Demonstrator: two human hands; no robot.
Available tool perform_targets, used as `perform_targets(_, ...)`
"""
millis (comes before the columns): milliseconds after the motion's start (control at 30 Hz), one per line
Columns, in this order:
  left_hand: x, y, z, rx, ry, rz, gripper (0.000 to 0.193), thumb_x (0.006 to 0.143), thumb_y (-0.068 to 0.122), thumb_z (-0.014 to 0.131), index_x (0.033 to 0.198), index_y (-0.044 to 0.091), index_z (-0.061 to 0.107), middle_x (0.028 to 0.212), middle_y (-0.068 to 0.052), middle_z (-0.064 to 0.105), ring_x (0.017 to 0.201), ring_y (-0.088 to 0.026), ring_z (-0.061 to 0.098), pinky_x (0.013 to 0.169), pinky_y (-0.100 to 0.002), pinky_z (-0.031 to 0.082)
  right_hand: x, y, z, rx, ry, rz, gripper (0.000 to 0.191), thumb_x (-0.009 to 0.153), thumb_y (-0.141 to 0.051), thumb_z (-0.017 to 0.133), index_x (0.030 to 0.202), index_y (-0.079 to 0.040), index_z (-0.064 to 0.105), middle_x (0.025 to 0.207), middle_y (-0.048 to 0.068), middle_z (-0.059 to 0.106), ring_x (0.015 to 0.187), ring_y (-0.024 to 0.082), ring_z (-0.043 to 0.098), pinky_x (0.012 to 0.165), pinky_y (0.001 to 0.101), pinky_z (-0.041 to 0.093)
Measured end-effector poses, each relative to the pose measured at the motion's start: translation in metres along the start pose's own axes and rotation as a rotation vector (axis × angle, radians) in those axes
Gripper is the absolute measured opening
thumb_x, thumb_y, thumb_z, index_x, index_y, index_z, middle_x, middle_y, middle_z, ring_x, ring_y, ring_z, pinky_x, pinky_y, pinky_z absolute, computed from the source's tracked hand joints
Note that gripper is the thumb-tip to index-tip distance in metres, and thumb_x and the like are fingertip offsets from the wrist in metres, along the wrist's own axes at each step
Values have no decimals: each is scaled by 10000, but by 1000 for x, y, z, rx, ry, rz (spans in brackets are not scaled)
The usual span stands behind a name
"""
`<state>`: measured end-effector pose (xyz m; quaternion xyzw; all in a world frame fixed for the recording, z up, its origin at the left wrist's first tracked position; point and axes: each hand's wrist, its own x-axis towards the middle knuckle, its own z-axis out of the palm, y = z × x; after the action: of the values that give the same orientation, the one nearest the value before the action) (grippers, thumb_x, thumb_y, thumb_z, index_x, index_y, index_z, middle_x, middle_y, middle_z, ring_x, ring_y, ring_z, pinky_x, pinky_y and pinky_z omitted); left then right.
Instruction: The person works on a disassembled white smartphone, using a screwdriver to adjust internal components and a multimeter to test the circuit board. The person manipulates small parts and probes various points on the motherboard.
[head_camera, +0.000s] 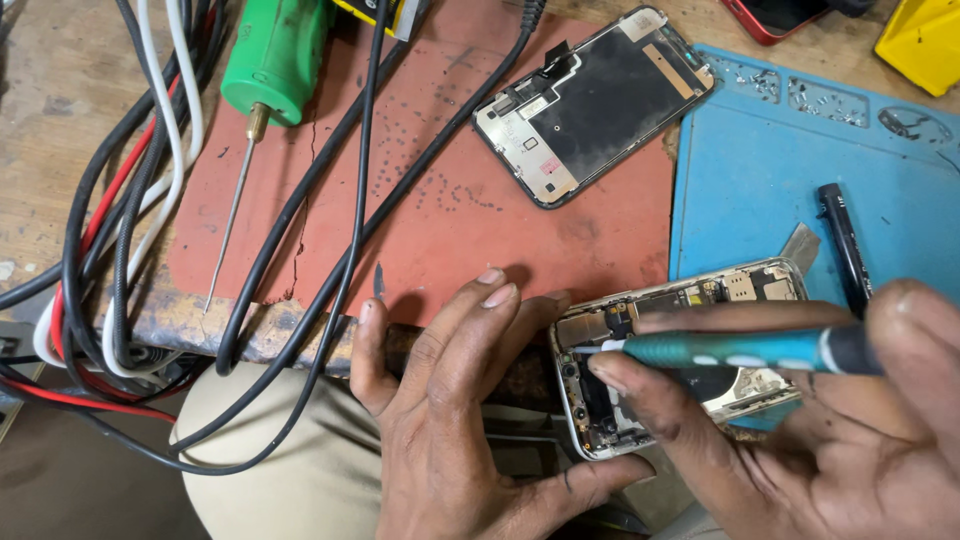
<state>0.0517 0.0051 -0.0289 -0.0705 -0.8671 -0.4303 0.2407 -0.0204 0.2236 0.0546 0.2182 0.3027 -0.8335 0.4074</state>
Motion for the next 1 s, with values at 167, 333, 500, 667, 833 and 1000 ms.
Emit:
perform_targets(167, 1, 0, -1, 0, -7, 7, 1058, 754, 683, 814, 1484, 96, 321, 1351, -29, 725, 1455, -257, 570, 1324, -585, 87, 5, 11, 17, 144, -285, -86, 843, 1126, -489, 392, 1369, 302, 229, 1437, 434, 395, 1383, 480, 427, 1127, 566, 442)
perform_targets(333, 5, 5, -3, 30, -13, -8, 1048, 733, 677, 805, 1458, 76, 346, 1405, -108, 671, 1423, -281, 563, 1284, -585, 73, 8, 18, 27, -984, 103, -749, 689, 1061, -372, 562, 1384, 147, 243, 1251, 302, 612, 1223, 379, 650, 1029, 479, 548)
perform_targets(500, 4, 4, -1, 16, -19, -31, 1025, 734, 682, 809, 1447, 87, 376, 1401, -69, 678, 1444, -278, 575, 1314, -580, 71, 0, 40, -16, -1316, 165, -1043, 634, 1035, -258, 576, 1503, -1, 235, 1039, 182, 639, 1087, 333, 720, 1100, 497, 531)
perform_targets(667, 1, 0, 1, 28, 23, 16, 1028, 759, 697, 805, 1464, 83, 378, 1437, -104, 647, 1461, -278, 558, 1329, -579, 80, -7, 50, -31, -1262, 139, -1020, 713, 1009, -145, 590, 1622, -149, 226, 827, 63, 666, 950, 287, 790, 1170, 515, 515)
perform_targets(833, 2, 0, 0, 20, -3, 0, 1008, 735, 686, 815, 1442, 90, 414, 1457, -130, 626, 1450, -270, 548, 1306, -584, 100, 3, 65, -10, -947, 19, -822, 692, 974, 25, 560, 1585, -126, 271, 1176, 279, 689, 1235, 464, 742, 919, 650, 621)
perform_targets(1000, 2, 0, -1, 19, 0, 6, 978, 736, 684, 819, 1428, 101, 448, 1458, -122, 628, 1439, -258, 555, 1309, -567, 143, -1, 66, -26, -1357, -80, -960, 659, 996, 7, 518, 1572, -196, 271, 1068, 198, 769, 1209, 410, 706, 1060, 620, 540)
